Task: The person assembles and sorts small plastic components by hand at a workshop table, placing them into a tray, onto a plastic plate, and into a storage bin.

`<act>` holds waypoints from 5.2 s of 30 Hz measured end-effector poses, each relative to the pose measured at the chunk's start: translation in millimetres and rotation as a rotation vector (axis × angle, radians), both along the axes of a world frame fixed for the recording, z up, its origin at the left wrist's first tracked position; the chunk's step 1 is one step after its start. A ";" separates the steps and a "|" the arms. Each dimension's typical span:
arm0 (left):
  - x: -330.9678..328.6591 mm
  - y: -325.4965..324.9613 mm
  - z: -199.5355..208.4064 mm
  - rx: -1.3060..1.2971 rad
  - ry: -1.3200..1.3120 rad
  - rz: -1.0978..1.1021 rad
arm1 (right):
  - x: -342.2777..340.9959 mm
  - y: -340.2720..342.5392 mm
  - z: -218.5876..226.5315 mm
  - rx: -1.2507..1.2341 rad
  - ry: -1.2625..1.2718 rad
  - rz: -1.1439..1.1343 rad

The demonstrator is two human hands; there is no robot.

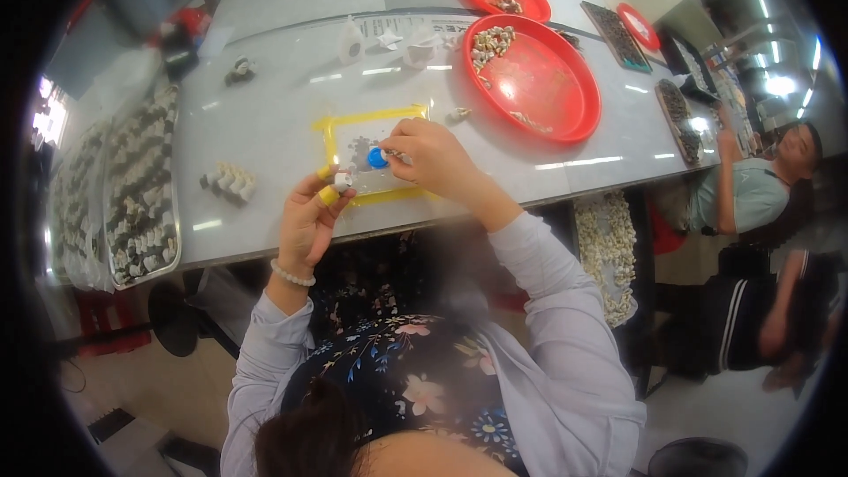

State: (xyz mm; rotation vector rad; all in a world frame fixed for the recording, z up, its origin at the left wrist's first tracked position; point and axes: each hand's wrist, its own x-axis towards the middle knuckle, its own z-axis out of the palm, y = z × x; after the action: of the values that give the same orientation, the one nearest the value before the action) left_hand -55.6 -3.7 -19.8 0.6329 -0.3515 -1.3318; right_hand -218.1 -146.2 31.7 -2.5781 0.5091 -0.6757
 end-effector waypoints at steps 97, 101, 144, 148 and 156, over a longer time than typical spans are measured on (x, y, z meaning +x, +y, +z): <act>217.6 -79.8 33.6 0.279 -1.959 0.482 | -58.7 -27.9 -24.1 0.088 -0.023 -0.356; 249.7 -113.5 2.7 0.345 -2.135 0.358 | -54.5 -16.1 -37.2 0.106 -0.035 -0.239; -6.5 11.9 8.5 0.078 -0.095 0.061 | 12.6 1.0 2.2 0.074 0.051 0.024; -12.3 7.3 10.2 0.070 -0.134 0.073 | 11.9 1.4 3.3 0.057 0.031 0.021; -17.2 6.4 0.6 0.051 -0.271 0.125 | 9.9 8.2 10.9 0.331 -0.008 -0.014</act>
State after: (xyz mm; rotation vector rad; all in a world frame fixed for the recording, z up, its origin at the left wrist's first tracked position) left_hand -72.7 2.7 -19.2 0.8678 -0.4905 -1.1397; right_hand -208.3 -138.0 42.6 -2.2632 0.5839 -0.5543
